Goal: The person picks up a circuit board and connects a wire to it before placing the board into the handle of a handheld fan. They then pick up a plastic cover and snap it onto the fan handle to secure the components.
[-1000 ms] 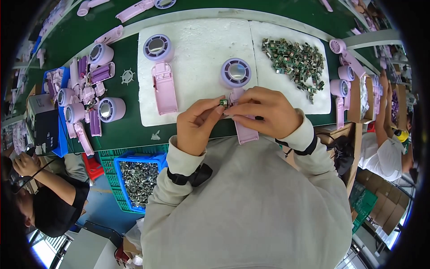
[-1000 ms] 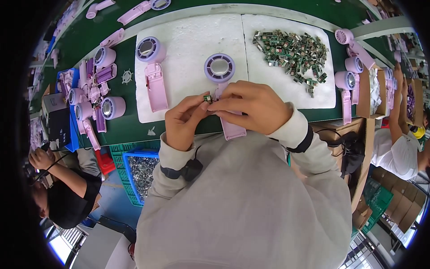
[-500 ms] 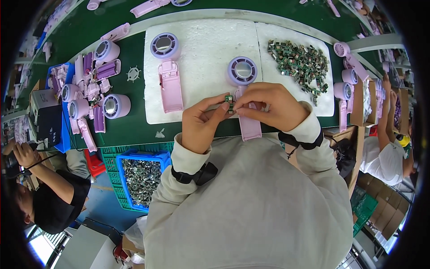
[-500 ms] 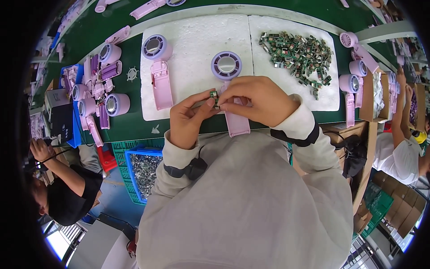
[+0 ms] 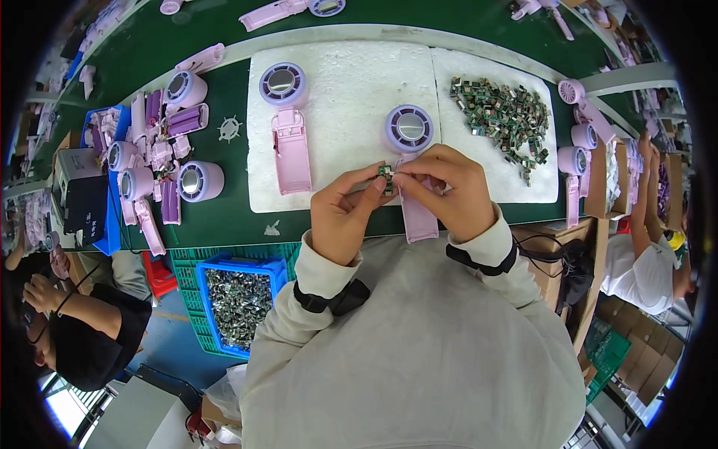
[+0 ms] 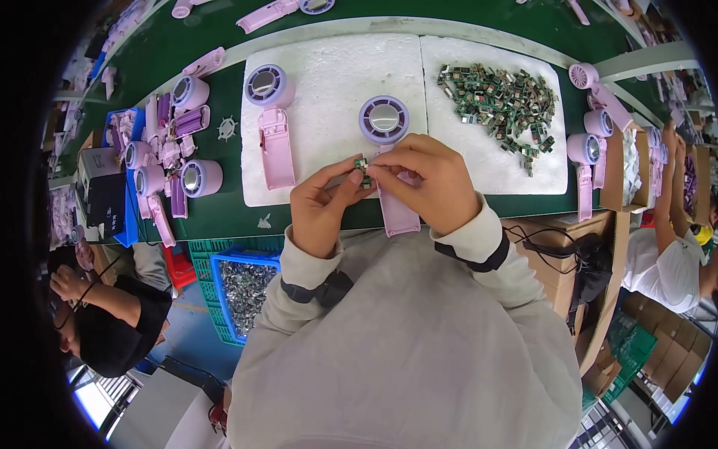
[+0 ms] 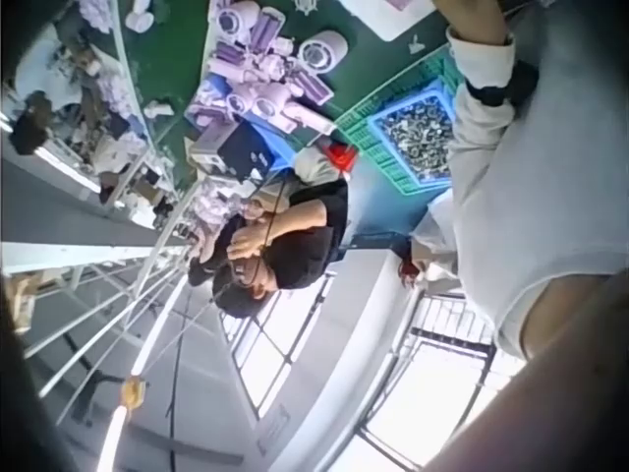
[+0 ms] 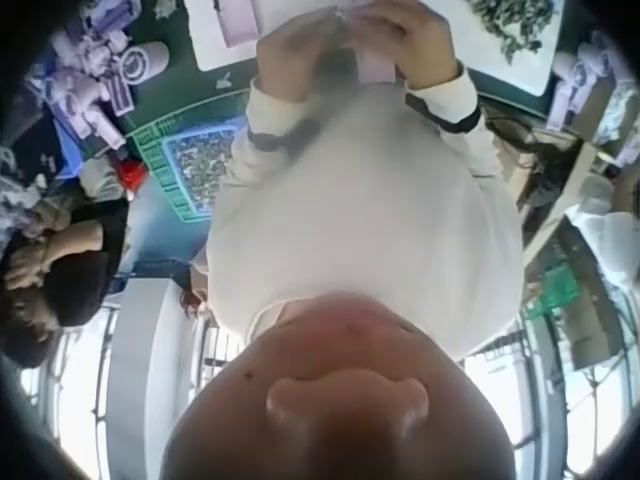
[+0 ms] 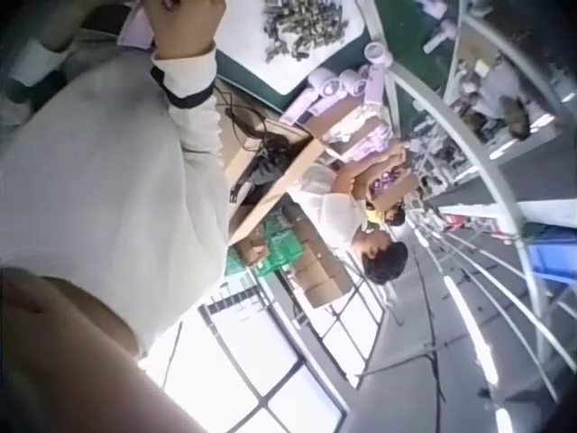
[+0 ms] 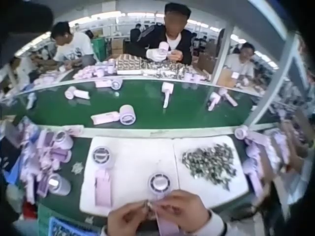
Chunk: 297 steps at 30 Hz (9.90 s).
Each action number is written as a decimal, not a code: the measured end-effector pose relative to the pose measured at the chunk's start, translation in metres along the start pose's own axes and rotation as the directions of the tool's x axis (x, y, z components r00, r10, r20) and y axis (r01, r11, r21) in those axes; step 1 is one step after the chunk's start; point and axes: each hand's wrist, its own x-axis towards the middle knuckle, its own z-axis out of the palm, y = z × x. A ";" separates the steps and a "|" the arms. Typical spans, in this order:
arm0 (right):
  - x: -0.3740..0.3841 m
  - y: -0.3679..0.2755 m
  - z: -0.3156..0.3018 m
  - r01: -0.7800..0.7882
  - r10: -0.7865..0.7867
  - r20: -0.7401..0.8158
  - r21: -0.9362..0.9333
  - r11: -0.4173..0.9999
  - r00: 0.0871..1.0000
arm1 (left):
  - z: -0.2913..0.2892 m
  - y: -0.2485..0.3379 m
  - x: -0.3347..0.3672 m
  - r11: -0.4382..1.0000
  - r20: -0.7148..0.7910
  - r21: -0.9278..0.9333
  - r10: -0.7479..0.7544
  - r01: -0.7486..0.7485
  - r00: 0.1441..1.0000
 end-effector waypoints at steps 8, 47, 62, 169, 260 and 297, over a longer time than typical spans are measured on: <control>0.001 0.000 0.000 0.081 -0.086 -0.037 -0.113 0.990 0.996 | 0.005 -0.005 -0.004 0.991 -0.028 0.092 0.095 -0.092 0.995; 0.023 -0.004 -0.030 0.118 -0.118 0.048 -0.012 0.993 0.992 | 0.030 0.025 0.002 0.390 0.219 0.782 0.558 -0.486 0.800; 0.251 0.194 -0.283 -0.341 0.277 -0.380 -0.112 0.933 0.883 | 0.092 -0.011 0.140 0.171 0.531 0.755 0.407 -0.633 0.743; 0.015 0.007 0.017 0.404 -0.371 0.210 -0.150 0.902 0.905 | -0.017 0.012 -0.014 0.997 -0.132 0.076 -0.010 0.020 0.991; -0.003 0.000 0.039 0.245 -0.267 -0.161 -0.146 0.958 0.950 | 0.009 -0.019 -0.017 0.322 0.117 0.837 0.684 -0.442 0.720; 0.181 0.186 -0.253 -0.093 0.239 -0.054 -0.983 0.155 0.970 | 0.069 -0.012 0.109 0.207 0.495 0.797 0.314 -0.567 0.810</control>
